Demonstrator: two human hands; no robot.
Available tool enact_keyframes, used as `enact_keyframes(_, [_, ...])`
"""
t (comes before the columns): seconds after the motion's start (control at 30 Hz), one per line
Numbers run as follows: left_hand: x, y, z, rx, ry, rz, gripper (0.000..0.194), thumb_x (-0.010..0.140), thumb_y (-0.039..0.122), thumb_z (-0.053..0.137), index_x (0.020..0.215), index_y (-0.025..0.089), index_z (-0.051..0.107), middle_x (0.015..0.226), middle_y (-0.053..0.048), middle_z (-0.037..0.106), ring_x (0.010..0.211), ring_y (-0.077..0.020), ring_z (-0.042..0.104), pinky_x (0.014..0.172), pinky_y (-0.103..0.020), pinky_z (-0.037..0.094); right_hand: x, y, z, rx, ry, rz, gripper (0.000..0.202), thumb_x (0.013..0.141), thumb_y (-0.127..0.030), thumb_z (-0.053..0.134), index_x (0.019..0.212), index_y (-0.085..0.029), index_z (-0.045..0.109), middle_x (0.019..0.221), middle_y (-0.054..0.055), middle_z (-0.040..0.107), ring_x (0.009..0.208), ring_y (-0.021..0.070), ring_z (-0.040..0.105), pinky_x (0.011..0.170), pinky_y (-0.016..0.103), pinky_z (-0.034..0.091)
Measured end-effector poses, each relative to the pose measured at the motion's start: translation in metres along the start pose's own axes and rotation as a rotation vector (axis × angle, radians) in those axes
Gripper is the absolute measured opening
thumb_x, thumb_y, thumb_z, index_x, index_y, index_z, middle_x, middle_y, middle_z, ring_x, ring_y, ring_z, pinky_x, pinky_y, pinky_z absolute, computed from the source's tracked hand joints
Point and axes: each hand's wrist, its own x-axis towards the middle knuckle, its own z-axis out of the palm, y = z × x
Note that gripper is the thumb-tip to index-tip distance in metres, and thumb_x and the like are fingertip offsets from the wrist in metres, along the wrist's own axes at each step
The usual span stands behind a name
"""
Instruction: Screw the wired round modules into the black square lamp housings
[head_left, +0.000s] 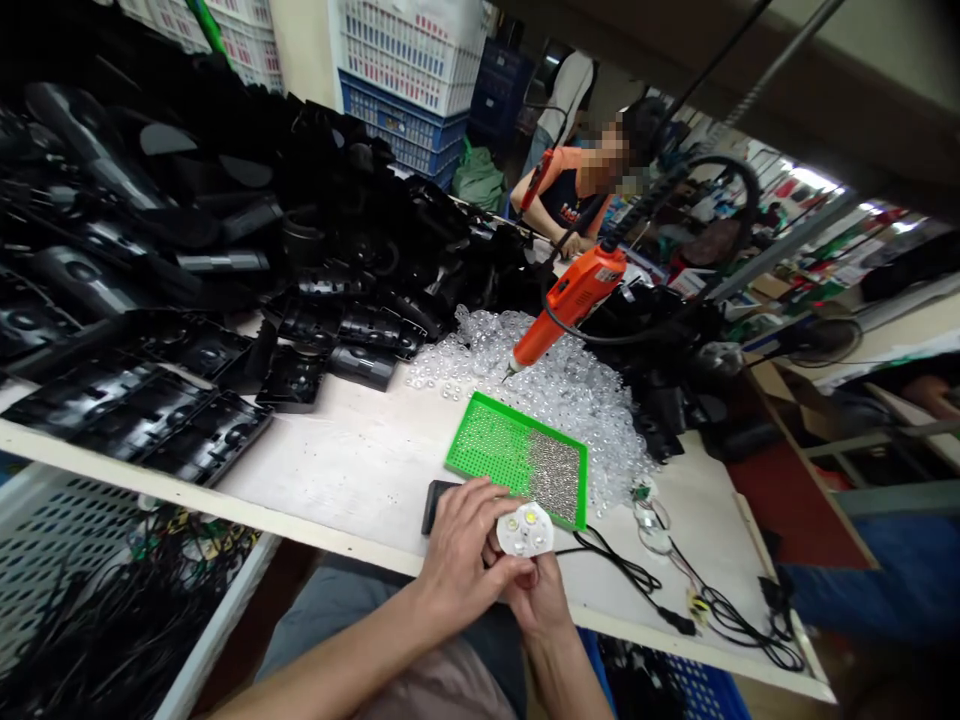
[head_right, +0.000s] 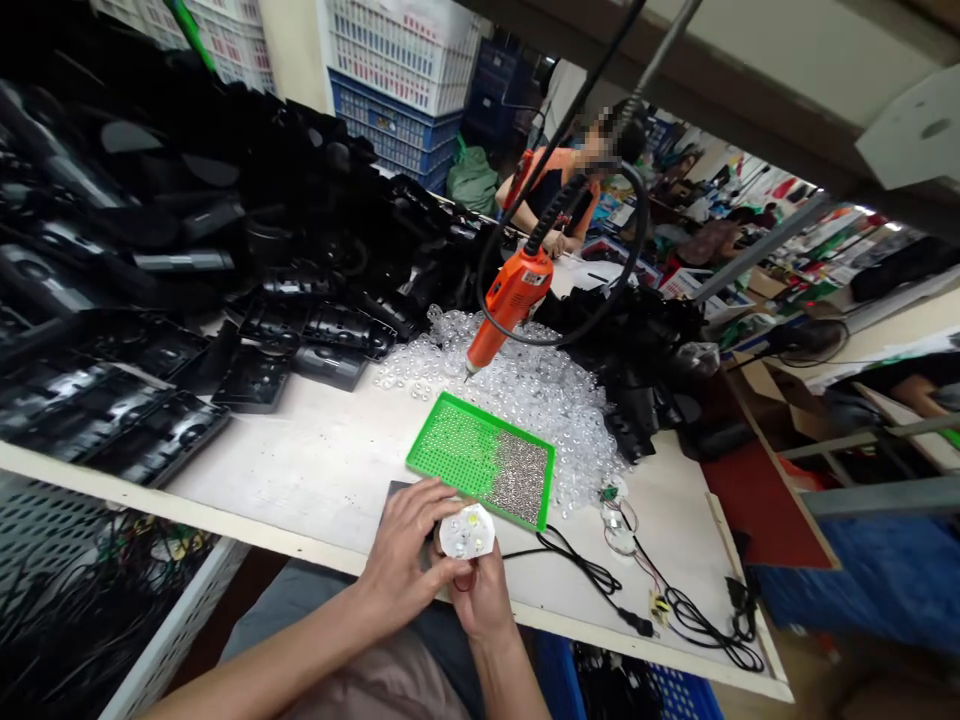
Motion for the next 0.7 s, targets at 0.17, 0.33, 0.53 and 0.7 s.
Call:
enact_keyframes(0.17, [-0.017,0.002,0.008,-0.510,-0.174,-0.273,0.056,0.080,0.041,0.063,0.129,0.021,0.049,0.126,-0.013,0.058,0.117,-0.0297,0.054,0.101,-0.044,0.040,-0.026,-0.034,-0.035,-0.667,-0.101,-0.351,0.036,0.093,-0.043,0.045,0.116,-0.023,0.062,0.105,0.008,0.070,0.097,0.0218,0.065,0.087,0.035,0.052])
enact_keyframes(0.33, [-0.025,-0.001,0.010,-0.965,-0.296,-0.499,0.067,0.077,0.062,0.064,0.127,0.020,0.047,0.091,-0.008,0.068,0.076,-0.0214,0.066,0.069,-0.031,0.048,-0.021,-0.058,-0.115,-1.705,0.233,-0.625,0.038,0.089,-0.014,0.041,0.122,-0.016,0.060,0.116,0.014,0.067,0.106,0.0280,0.061,0.094,0.045,0.048])
enact_keyframes(0.53, [-0.028,0.012,-0.004,-1.320,-0.206,-0.688,0.063,0.075,0.063,0.066,0.120,0.021,0.056,0.074,-0.001,0.064,0.054,-0.0116,0.059,0.064,-0.028,0.049,-0.029,-0.076,-0.148,-1.972,0.371,-0.666,0.036,0.086,-0.005,0.040,0.106,-0.016,0.067,0.084,0.010,0.071,0.082,0.0243,0.066,0.091,0.044,0.051])
enact_keyframes(0.7, [-0.041,0.010,-0.075,-1.407,0.114,-0.739,0.055,0.077,0.060,0.066,0.115,0.020,0.061,0.067,0.003,0.059,0.042,-0.0067,0.048,0.049,-0.025,0.052,-0.073,-0.124,-0.116,-1.510,0.004,-0.776,0.022,0.086,-0.030,0.060,0.105,-0.022,0.070,0.094,0.009,0.073,0.084,0.0225,0.069,0.075,0.032,0.058])
